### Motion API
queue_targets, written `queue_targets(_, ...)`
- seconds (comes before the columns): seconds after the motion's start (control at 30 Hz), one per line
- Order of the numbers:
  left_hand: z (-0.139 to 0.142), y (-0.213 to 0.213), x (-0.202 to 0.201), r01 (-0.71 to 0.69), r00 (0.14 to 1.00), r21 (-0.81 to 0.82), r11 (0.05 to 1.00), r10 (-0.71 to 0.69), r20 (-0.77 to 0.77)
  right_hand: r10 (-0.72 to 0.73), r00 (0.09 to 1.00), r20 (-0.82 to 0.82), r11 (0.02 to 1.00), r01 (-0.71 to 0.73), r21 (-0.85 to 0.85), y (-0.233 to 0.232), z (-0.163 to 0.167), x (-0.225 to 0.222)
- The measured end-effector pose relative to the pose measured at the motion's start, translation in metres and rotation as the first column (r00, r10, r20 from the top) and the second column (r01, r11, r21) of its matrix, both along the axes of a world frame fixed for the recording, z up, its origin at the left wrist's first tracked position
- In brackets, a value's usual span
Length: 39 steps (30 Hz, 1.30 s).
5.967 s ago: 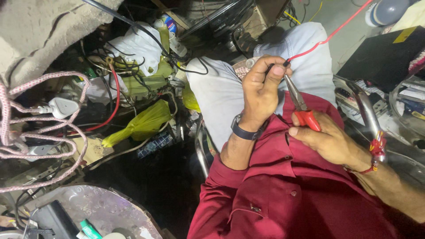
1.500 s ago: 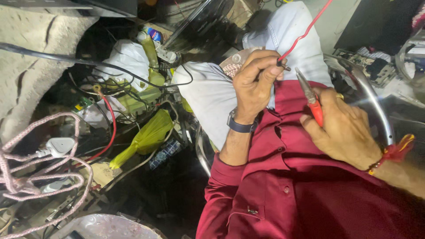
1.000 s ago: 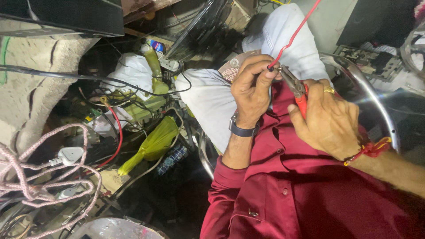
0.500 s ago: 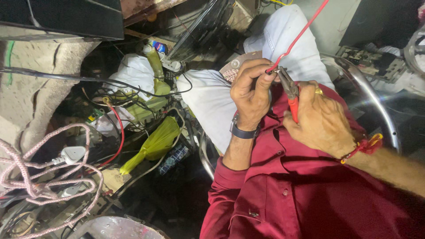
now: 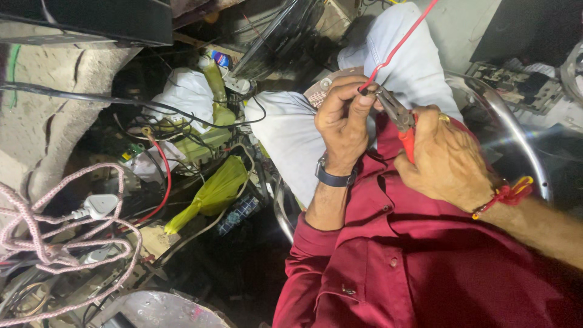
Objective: The person sits cross-legged and uses pliers and a screwdriver to strip, twist, and crimp wires. They connect the wires to a power supply unit and wrap the connection with electrical tape.
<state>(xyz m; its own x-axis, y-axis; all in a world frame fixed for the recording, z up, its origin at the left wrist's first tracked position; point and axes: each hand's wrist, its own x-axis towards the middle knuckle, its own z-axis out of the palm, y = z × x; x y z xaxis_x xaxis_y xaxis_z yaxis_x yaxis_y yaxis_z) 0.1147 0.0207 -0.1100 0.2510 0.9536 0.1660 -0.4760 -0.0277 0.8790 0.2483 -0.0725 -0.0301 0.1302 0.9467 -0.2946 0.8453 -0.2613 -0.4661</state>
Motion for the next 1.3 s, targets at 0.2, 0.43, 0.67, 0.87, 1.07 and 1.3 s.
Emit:
queue_targets(0.2,-0.002,-0.001,0.0,0.011,1.0,-0.048,0.999,-0.01,0.013,0.033,0.998,0.052,0.999,-0.031,-0.027,0.004,-0.003,0.002)
queue_targets(0.43,0.0,0.0,-0.003,0.063,0.998,-0.001,0.998,-0.063,0.011,0.118,0.987,0.113,0.993,-0.115,-0.03,0.005,-0.004,0.019)
queue_targets(0.67,-0.003,-0.001,-0.001,0.062,0.997,-0.02,0.998,-0.062,0.038,0.266,0.936,0.232,0.963,-0.268,-0.024,0.013,-0.003,0.042)
queue_targets(0.87,-0.004,0.0,-0.001,0.07,0.995,-0.042,0.997,-0.067,0.072,0.296,0.917,0.266,0.949,-0.314,0.026,0.021,-0.001,0.053)
queue_targets(1.07,0.001,0.001,-0.005,0.09,0.996,-0.001,0.996,-0.09,-0.008,0.328,0.917,0.227,0.873,-0.386,0.298,0.024,0.007,0.066)
queue_targets(1.3,0.004,0.01,-0.013,0.054,0.998,0.018,0.998,-0.054,0.012,0.211,0.898,0.387,0.916,-0.319,0.242,0.009,0.02,0.067)
